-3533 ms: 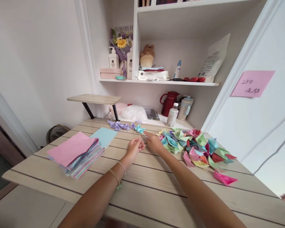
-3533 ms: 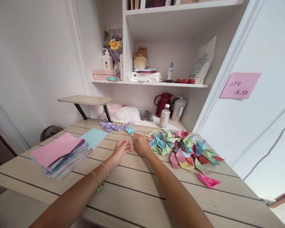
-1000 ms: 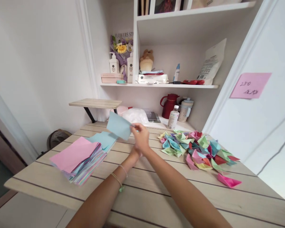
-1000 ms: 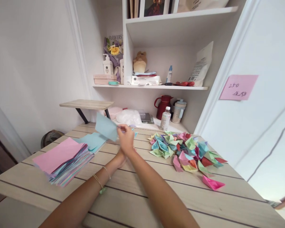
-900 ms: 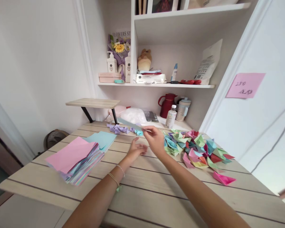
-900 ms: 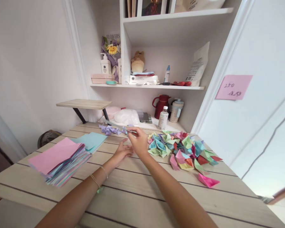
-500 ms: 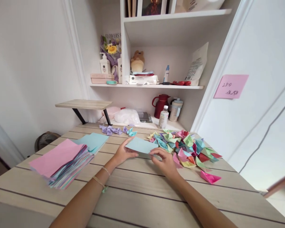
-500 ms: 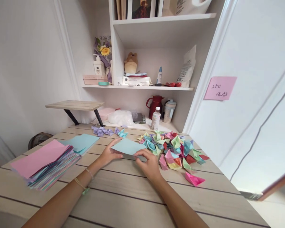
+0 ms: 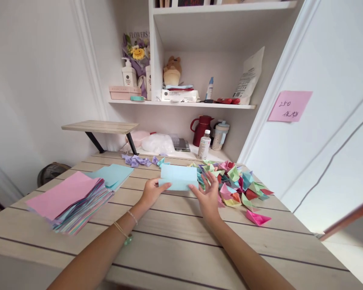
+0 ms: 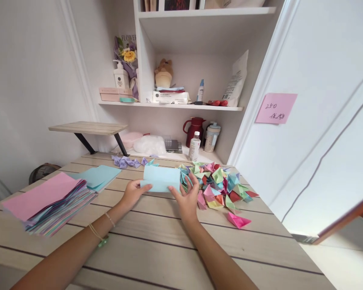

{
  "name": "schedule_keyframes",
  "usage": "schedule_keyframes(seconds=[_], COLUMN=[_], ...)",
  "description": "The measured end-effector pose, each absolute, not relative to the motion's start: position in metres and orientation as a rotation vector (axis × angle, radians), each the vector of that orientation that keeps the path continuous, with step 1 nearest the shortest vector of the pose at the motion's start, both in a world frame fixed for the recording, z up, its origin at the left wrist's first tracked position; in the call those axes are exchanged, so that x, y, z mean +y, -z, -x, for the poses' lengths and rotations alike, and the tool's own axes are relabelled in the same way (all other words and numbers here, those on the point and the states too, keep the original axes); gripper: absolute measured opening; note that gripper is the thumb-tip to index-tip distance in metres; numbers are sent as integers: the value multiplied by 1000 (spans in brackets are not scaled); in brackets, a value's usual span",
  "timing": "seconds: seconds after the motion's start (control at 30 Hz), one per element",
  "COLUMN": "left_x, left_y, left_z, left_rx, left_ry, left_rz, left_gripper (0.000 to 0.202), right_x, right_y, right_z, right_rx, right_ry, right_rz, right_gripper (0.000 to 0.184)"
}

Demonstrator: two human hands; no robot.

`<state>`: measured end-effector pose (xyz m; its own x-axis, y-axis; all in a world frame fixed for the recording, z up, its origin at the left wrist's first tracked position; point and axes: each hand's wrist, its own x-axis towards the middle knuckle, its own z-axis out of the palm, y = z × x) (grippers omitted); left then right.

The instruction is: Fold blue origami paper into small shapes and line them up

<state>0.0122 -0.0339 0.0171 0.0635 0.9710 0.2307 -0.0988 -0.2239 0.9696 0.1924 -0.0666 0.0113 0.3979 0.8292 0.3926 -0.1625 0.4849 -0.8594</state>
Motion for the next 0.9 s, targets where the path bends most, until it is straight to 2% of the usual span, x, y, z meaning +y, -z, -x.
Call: schedule_keyframes(seconds=[0.03,0.1,0.2,0.27,0.33,0.47,0.57,0.73,0.83,0.9], left_x=[-36,-39,-44,-45,-45,-40,-40,-43,-45,-47], left_y=[-17,-16,-14,-13,-14,-22,-26,-18,-14,-13], left_z=[-16,-22,-28,-28,-26,-18,-15,-20,-22,-22], left_rx=[960,938,903,889,890,880,879,919,986,968], left_ry=[-1390,-1416,-1281,-1161,-1154,-1256,-1119,-875,-838,-879], left_rz=[-1267,-1176,-1218,-1321,-1396,-1299,-1325,-1494,-1498,-1517], left_gripper=[30,33,32,31,31,39,49,37,41,45], right_x=[-69,-72,-74,-72,-70,-66,-68,-75,-78,-77], right_y=[-13,-14,-13,-11,-9,-8,-9,-15,-16,-12], right_z=[-189,-182,-175,-176,-180,-190,-191,-184,-180,-178], right_rx=[-897,-855,-900,-904,-880,-892,-952,-998,-1023,-1081], right_ry=[-778,-957,-1212,-1224,-1178,-1191,-1257,-1353,-1354,-1235], right_rz=[836,818,725,728,786,869,886,826,804,835], right_gripper=[80,79,58,46,40,44,44,44,47,54])
